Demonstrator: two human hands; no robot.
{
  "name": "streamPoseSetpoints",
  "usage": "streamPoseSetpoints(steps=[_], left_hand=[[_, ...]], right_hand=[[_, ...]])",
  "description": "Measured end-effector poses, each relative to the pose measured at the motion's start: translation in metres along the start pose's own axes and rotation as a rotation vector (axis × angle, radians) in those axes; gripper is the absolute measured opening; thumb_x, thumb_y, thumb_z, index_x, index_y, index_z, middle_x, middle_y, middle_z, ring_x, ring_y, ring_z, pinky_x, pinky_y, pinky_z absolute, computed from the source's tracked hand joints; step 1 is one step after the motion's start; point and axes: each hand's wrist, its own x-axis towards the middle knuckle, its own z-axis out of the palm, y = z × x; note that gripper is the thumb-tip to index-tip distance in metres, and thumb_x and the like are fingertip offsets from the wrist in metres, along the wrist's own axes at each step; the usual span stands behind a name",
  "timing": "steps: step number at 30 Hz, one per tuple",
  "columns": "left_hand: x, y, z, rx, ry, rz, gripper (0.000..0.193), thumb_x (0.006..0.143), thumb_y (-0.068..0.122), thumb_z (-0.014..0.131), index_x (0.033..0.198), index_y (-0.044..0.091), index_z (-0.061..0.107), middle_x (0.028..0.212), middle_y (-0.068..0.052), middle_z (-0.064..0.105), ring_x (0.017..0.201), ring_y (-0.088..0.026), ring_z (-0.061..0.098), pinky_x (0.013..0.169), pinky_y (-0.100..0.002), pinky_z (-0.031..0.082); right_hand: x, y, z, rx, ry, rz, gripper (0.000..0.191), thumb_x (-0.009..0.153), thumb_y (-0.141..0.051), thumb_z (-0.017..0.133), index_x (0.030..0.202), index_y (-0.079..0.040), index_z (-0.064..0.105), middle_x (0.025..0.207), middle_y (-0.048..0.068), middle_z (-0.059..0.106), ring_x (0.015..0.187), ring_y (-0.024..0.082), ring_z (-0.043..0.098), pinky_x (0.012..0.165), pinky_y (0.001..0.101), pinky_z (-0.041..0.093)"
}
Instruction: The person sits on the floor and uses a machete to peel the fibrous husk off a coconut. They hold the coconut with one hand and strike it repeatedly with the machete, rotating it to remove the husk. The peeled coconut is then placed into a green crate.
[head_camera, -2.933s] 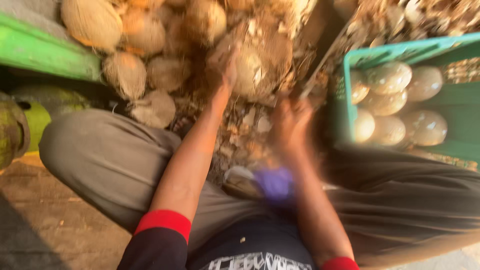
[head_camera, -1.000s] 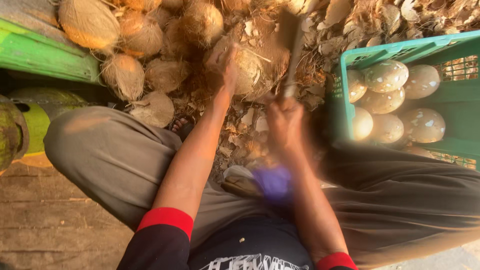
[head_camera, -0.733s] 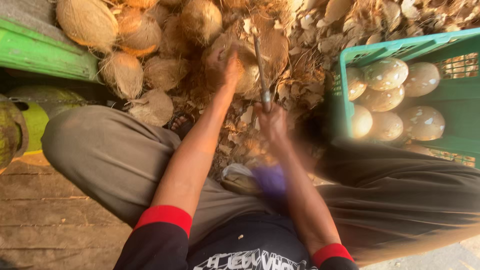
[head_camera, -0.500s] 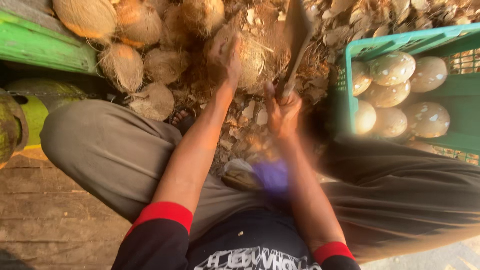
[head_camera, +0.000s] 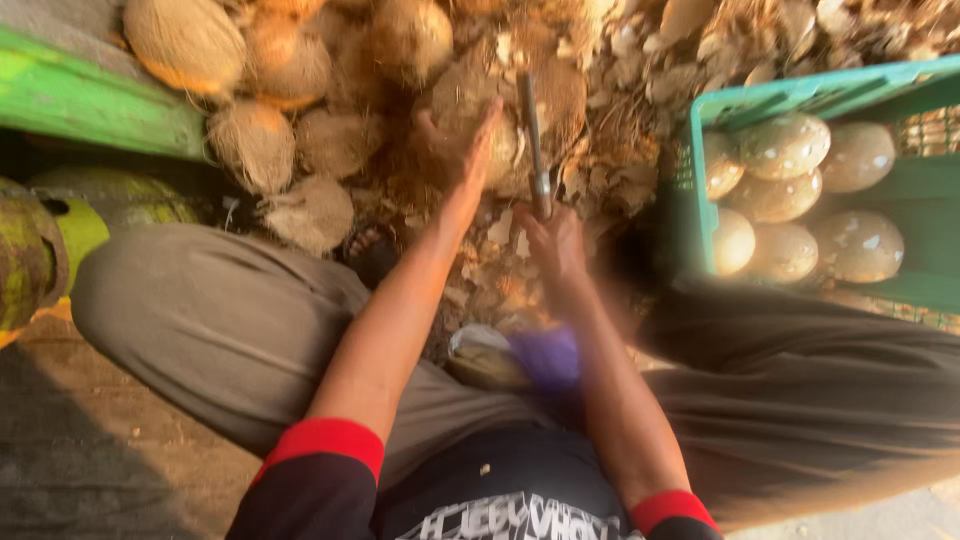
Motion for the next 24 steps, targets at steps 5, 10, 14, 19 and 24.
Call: streamPoseSetpoints(steps=[5,10,14,19,24], left_hand=[[0.006,0.005,-0.016,-0.046,-0.256,0.013,0.076,0.065,0.050,0.086,0.120,0.007,0.057,0.123,-0.020,0.064,0.110,-0.033,0.065,0.094,-0.048,0.055],[0.015,-0.011,-0.015,0.106,-0.274,0.267,0.057,0.077,0.055,0.077,0.112,0.012,0.063,0.118,-0.008,0.056,0.108,-0.024,0.056,0.089,-0.046,0.048],[0.031,-0.018,-0.001,0.144,-0.244,0.234,0.055,0.092,0.061,0.061,0.090,0.006,0.067,0.090,-0.006,0.062,0.086,-0.025,0.062,0.076,-0.044,0.054],[0.046,-0.023,0.002,0.257,-0.230,0.582,0.052,0.098,0.055,0.052,0.077,0.009,0.062,0.070,-0.001,0.053,0.066,-0.020,0.050,0.059,-0.041,0.046],[0.045,-0.024,0.001,0.145,-0.186,0.507,0.052,0.094,0.058,0.058,0.064,0.017,0.062,0.072,0.003,0.059,0.062,-0.010,0.055,0.058,-0.032,0.049]], right_hand=[[-0.016,-0.011,-0.001,0.109,0.000,0.025,0.018,0.093,-0.026,0.066,0.086,-0.011,0.058,0.064,-0.004,0.047,0.054,0.011,0.043,0.046,0.0317,0.038],[-0.013,-0.006,-0.020,0.362,-0.024,-0.267,0.024,0.097,-0.023,0.067,0.084,-0.016,0.048,0.070,-0.006,0.043,0.058,0.007,0.037,0.047,0.0280,0.030],[-0.002,0.001,-0.017,0.384,0.056,-0.424,0.041,0.101,-0.021,0.071,0.071,-0.012,0.046,0.060,0.000,0.047,0.048,0.010,0.039,0.041,0.0295,0.031],[-0.011,0.002,-0.004,0.086,-0.010,0.172,0.028,0.090,-0.019,0.066,0.066,-0.017,0.051,0.055,-0.003,0.046,0.043,0.010,0.037,0.036,0.0299,0.031],[-0.017,-0.007,-0.016,0.575,0.001,-0.431,0.037,0.096,-0.009,0.071,0.070,-0.016,0.046,0.067,-0.001,0.048,0.054,0.011,0.038,0.044,0.0304,0.034]])
